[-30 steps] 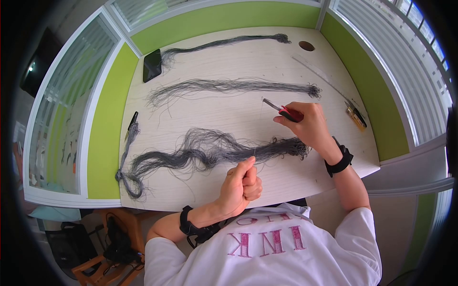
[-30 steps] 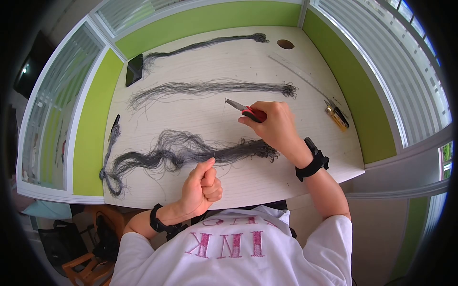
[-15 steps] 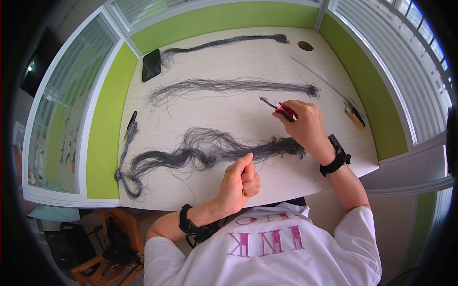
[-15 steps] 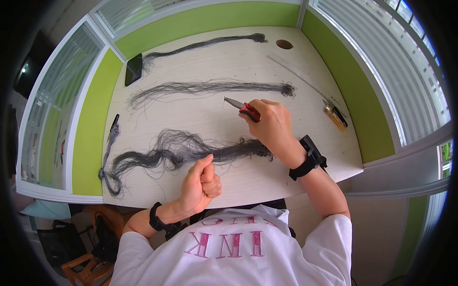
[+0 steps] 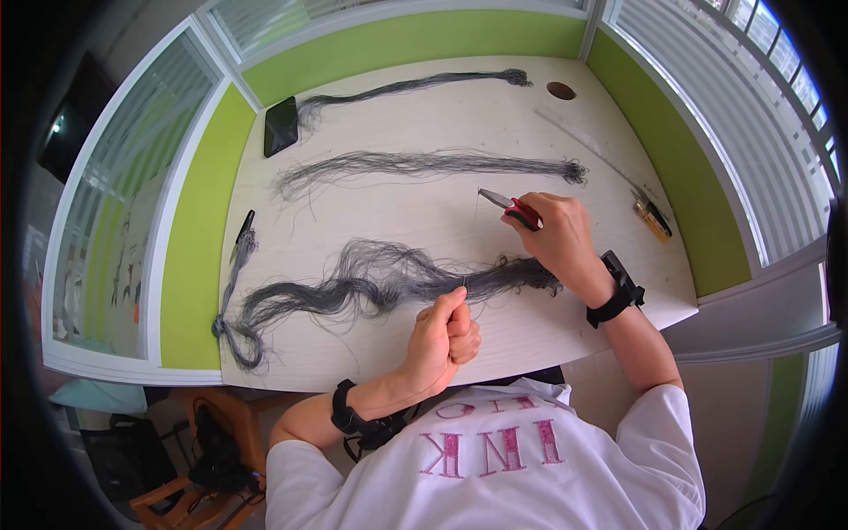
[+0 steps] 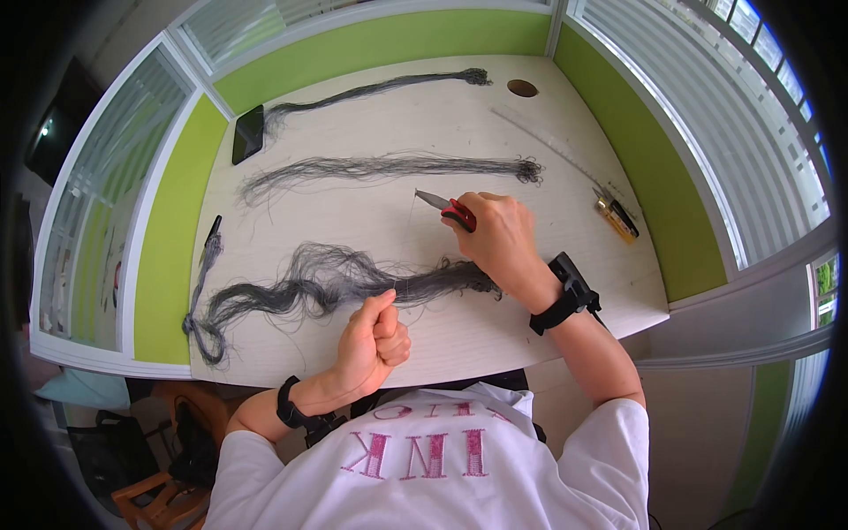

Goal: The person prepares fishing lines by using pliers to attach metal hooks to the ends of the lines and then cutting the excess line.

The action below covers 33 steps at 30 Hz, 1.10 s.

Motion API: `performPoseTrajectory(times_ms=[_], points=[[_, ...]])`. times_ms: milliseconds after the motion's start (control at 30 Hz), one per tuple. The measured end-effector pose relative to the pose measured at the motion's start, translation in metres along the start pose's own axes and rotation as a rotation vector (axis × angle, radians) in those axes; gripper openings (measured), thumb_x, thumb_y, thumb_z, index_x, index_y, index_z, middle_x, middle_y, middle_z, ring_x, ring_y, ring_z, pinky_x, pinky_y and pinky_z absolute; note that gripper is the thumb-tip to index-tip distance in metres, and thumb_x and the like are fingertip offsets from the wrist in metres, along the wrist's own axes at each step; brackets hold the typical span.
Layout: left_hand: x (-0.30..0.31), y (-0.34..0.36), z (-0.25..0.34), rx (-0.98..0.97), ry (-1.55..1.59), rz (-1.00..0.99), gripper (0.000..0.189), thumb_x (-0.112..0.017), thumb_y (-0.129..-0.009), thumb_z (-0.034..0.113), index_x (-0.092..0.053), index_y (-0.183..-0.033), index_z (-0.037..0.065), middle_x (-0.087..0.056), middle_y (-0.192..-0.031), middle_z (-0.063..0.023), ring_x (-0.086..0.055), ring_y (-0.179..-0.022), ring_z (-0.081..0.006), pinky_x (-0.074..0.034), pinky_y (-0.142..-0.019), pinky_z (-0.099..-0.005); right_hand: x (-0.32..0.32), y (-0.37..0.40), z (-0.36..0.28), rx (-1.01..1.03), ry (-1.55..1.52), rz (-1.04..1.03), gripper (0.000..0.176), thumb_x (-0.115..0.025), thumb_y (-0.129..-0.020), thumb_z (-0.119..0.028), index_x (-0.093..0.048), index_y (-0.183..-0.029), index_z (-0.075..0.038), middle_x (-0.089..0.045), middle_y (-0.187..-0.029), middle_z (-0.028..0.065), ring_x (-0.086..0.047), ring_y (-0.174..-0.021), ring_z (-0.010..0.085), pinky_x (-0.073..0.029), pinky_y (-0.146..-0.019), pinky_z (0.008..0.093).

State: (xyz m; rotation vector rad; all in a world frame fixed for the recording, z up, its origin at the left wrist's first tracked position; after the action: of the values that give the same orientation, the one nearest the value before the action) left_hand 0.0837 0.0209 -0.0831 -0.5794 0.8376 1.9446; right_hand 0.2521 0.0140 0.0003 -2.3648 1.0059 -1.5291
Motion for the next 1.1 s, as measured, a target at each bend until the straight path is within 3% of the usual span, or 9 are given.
performPoseTrajectory(times_ms=[467,633,667,733,800,867,900,967,1100], points=[[0.002,0.004,0.005,-0.006,-0.175,0.015,0.052,-0.034,-0.105,0.037,-0.031,-0.059,0.014,-0.023,-0.051,0.0046,-0.016,-0.046,-0.0082,-0.015,-0.045,-0.0262,0.014,0.002,-0.006,0.102,0.012,0.098,0.018,-0.078,-0.074,-0.014,-0.067,-0.083,-0.004,-0.064,-0.072,0.0084,-0.062,-0.067,0.0269,-0.047,-0.055,0.0365],[0.002,0.029,0.078,-0.465,-1.017,0.136,0.032,-0.049,-0.102,0.019,-0.054,-0.075,0.002,-0.049,-0.07,-0.0021,-0.043,-0.061,-0.0098,-0.035,-0.056,-0.0232,0.045,0.007,-0.011,0.145,0.013,0.177,0.019,-0.08,-0.072,-0.012,-0.066,-0.082,-0.004,-0.063,-0.07,0.0071,-0.059,-0.062,0.0245,-0.047,-0.054,0.0333],[0.004,0.027,0.082,-0.466,-1.02,0.133,0.032,-0.049,-0.102,0.019,-0.054,-0.075,0.002,-0.049,-0.07,-0.0021,-0.043,-0.061,-0.0098,-0.035,-0.056,-0.0232,0.047,0.008,-0.008,0.127,0.02,0.176,0.019,-0.08,-0.072,-0.012,-0.066,-0.082,-0.004,-0.063,-0.07,0.0067,-0.059,-0.061,0.0239,-0.046,-0.053,0.0326],[-0.019,0.046,0.114,-0.921,-1.345,0.193,0.019,-0.059,-0.096,0.015,-0.056,-0.086,-0.001,-0.054,-0.084,-0.0073,-0.048,-0.067,-0.0152,-0.04,-0.06,-0.0278,0.047,0.011,-0.007,0.126,0.026,0.177,0.019,-0.08,-0.071,-0.012,-0.066,-0.082,-0.004,-0.063,-0.07,0.0065,-0.059,-0.061,0.0242,-0.046,-0.053,0.0331],[-0.021,0.047,0.123,-0.973,-1.425,0.213,0.018,-0.058,-0.096,0.013,-0.056,-0.088,-0.003,-0.056,-0.099,-0.01,-0.049,-0.072,-0.0166,-0.041,-0.062,-0.0272,0.046,0.014,-0.006,0.123,0.03,0.175,0.019,-0.08,-0.071,-0.012,-0.066,-0.082,-0.004,-0.063,-0.07,0.0064,-0.059,-0.061,0.0244,-0.047,-0.053,0.0335],[-0.042,0.048,0.125,-1.039,-1.337,-0.059,0.018,-0.054,-0.098,0.014,-0.058,-0.09,-0.001,-0.056,-0.099,-0.0102,-0.05,-0.075,-0.015,-0.042,-0.065,-0.0261,0.042,0.016,-0.01,0.152,0.04,0.153,0.019,-0.08,-0.072,-0.014,-0.067,-0.082,-0.005,-0.064,-0.071,0.0062,-0.06,-0.062,0.0246,-0.047,-0.053,0.0346],[-0.045,0.046,0.125,-1.038,-1.339,-0.058,0.018,-0.054,-0.098,0.014,-0.058,-0.09,-0.001,-0.056,-0.099,-0.0102,-0.05,-0.075,-0.015,-0.042,-0.065,-0.0261,0.041,0.017,-0.011,0.152,0.038,0.153,0.019,-0.08,-0.072,-0.014,-0.067,-0.082,-0.005,-0.064,-0.071,0.0062,-0.06,-0.062,0.0246,-0.047,-0.053,0.0346],[-0.047,0.026,0.105,-0.653,-0.747,-0.393,0.023,-0.048,-0.101,0.016,-0.057,-0.087,0.001,-0.056,-0.094,-0.0084,-0.048,-0.073,-0.0124,-0.042,-0.067,-0.0254,0.029,0.017,-0.014,0.141,0.029,0.055,0.018,-0.079,-0.073,-0.017,-0.067,-0.082,-0.005,-0.064,-0.071,0.0061,-0.061,-0.064,0.025,-0.047,-0.054,0.0358],[-0.036,0.012,0.089,-0.531,-0.788,-0.327,0.028,-0.044,-0.104,0.017,-0.055,-0.084,0.002,-0.055,-0.084,-0.0058,-0.046,-0.071,-0.0105,-0.041,-0.067,-0.0245,0.023,0.018,-0.013,0.126,0.068,0.007,0.017,-0.077,-0.075,-0.018,-0.068,-0.082,-0.006,-0.064,-0.071,0.0063,-0.062,-0.065,0.026,-0.047,-0.054,0.0374]])
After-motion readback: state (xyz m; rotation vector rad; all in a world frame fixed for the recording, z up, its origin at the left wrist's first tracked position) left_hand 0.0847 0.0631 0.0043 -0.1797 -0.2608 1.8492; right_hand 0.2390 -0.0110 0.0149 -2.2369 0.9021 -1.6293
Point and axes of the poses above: each hand's wrist, its own y-axis away from the middle knuckle, its own x-axis out of the back of the hand, z = x × y, the point moved 10 cm from there along -y, towards the middle knuckle
